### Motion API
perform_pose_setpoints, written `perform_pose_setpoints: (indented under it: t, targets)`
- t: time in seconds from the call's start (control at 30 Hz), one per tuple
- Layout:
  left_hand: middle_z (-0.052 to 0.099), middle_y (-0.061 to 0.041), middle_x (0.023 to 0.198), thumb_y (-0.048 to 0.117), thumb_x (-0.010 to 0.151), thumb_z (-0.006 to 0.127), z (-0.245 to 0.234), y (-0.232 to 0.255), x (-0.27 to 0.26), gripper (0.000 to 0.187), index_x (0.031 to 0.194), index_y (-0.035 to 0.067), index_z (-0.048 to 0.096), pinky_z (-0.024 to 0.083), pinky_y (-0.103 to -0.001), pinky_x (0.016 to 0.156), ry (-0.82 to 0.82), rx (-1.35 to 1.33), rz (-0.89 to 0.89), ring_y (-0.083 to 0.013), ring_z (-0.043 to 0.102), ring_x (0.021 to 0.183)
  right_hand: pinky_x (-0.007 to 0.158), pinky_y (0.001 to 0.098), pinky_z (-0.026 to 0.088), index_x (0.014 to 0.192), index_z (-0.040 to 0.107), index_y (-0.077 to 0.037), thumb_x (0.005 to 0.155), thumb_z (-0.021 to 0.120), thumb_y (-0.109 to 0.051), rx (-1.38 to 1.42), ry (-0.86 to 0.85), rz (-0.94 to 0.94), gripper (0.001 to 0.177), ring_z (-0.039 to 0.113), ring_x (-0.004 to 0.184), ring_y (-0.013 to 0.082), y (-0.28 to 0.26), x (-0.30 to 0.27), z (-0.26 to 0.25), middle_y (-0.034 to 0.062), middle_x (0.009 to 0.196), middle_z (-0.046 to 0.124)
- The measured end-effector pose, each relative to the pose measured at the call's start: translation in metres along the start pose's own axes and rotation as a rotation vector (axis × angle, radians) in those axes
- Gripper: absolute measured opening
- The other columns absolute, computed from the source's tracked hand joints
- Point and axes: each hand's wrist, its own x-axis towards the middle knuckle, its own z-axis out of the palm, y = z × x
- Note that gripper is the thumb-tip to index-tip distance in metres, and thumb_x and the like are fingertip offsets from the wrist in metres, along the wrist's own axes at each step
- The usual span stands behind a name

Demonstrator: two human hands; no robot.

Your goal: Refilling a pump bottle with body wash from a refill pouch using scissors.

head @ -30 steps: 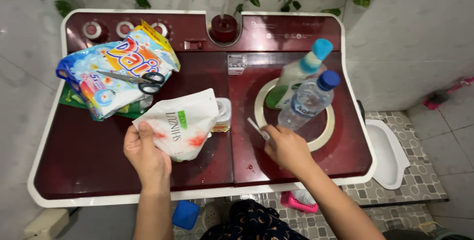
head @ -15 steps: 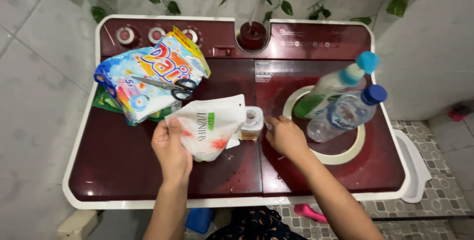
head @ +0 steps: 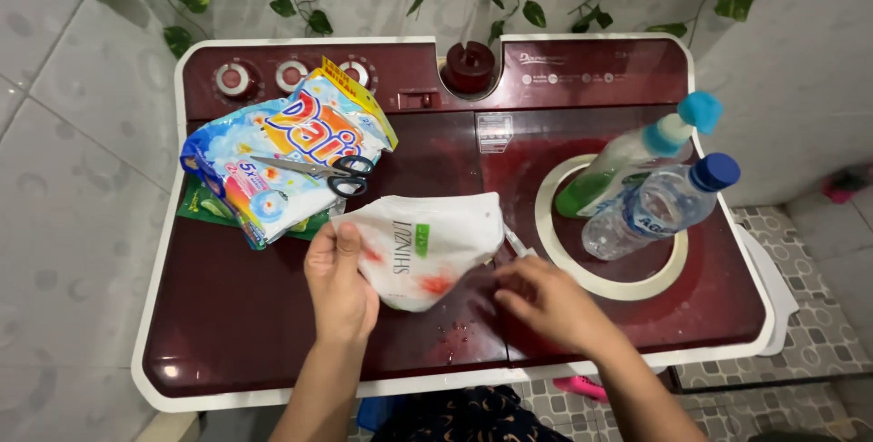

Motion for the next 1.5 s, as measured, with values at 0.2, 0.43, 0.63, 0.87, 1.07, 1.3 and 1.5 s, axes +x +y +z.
perform_pose_setpoints:
  t: [0.2,0.43,0.63,0.87,1.07,1.3,1.5]
  targets:
    - [0.069,-0.003,0.095,0.019,0.103,0.067,0.034,-0.009,-0.03,0.016,0.104,0.004,0.065,0.053,-0.029,0.083,-0.02,-0.067,-0.091,-0.0102,0.063,0.086,0.105,0.044,0.041,0.138,0.054,-0.003,0.082,0.086,-0.031,0.005,-0.164,-0.272,0.071,0.053,0.128,0.0365,0.014,-0.01,0.024,0.0215,0.138,0.058]
    - [0.069,-0.003,0.097,0.021,0.105,0.062,0.078,-0.039,-0.057,0.018,0.103,0.003,0.065,0.052,-0.027,0.086,-0.026,-0.054,-0.146,-0.0085,0.063,0.088,0.115,0.0416,0.036,0.147,0.047,-0.005,0.092,0.077,-0.031,0.339,-0.281,-0.174,0.068,0.049,0.138,0.0278,0.083,-0.03,0.04,0.0146,0.148,0.055]
    - [0.07,-0.004,0.1,0.023,0.107,0.06,0.108,-0.056,-0.076,0.019,0.102,0.004,0.061,0.053,-0.028,0.088,-0.021,-0.139,-0.103,-0.0099,0.065,0.091,0.101,0.0397,0.049,0.156,0.032,-0.004,0.097,0.069,-0.026,0.781,-0.345,-0.041,0.073,0.058,0.118,0.0231,0.132,-0.047,0.037,0.0137,0.136,0.058]
    - [0.07,-0.005,0.102,0.025,0.109,0.058,0.119,-0.099,-0.098,0.02,0.104,0.006,0.059,0.055,-0.032,0.089,0.032,-0.217,-0.08,-0.0125,0.065,0.093,0.115,0.042,0.037,0.162,0.012,-0.015,0.1,0.055,-0.032,1.129,-0.205,-0.061,0.077,0.043,0.141,0.0214,0.129,-0.071,0.019,0.0057,0.16,0.037]
    - [0.069,-0.006,0.115,0.028,0.103,0.056,0.144,-0.112,-0.125,0.022,0.114,0.008,0.059,0.054,-0.036,0.096,0.109,-0.221,-0.174,-0.0146,0.066,0.105,0.123,0.0485,0.025,0.165,0.009,-0.014,0.103,0.051,-0.041,1.429,-0.1,-0.117,0.079,0.029,0.152,0.0272,0.121,-0.088,-0.006,0.007,0.168,0.026]
    - [0.069,-0.009,0.119,0.029,0.106,0.057,0.133,-0.128,-0.137,0.028,0.117,0.004,0.059,0.054,-0.037,0.098,-0.048,-0.2,-0.247,-0.018,0.066,0.11,0.12,0.0486,0.029,0.16,0.011,-0.018,0.09,0.071,-0.019,1.313,0.071,-0.149,0.092,0.037,0.146,0.0272,0.142,-0.092,-0.003,0.008,0.159,0.036]
    - [0.07,-0.006,0.119,0.029,0.101,0.056,0.126,-0.112,-0.118,0.03,0.119,0.006,0.06,0.055,-0.037,0.097,-0.038,-0.098,-0.403,-0.0152,0.067,0.11,0.118,0.0473,0.031,0.157,0.017,-0.019,0.09,0.07,-0.016,1.371,0.185,-0.151,0.086,0.041,0.142,0.0266,0.131,-0.081,0.0,0.0083,0.156,0.039]
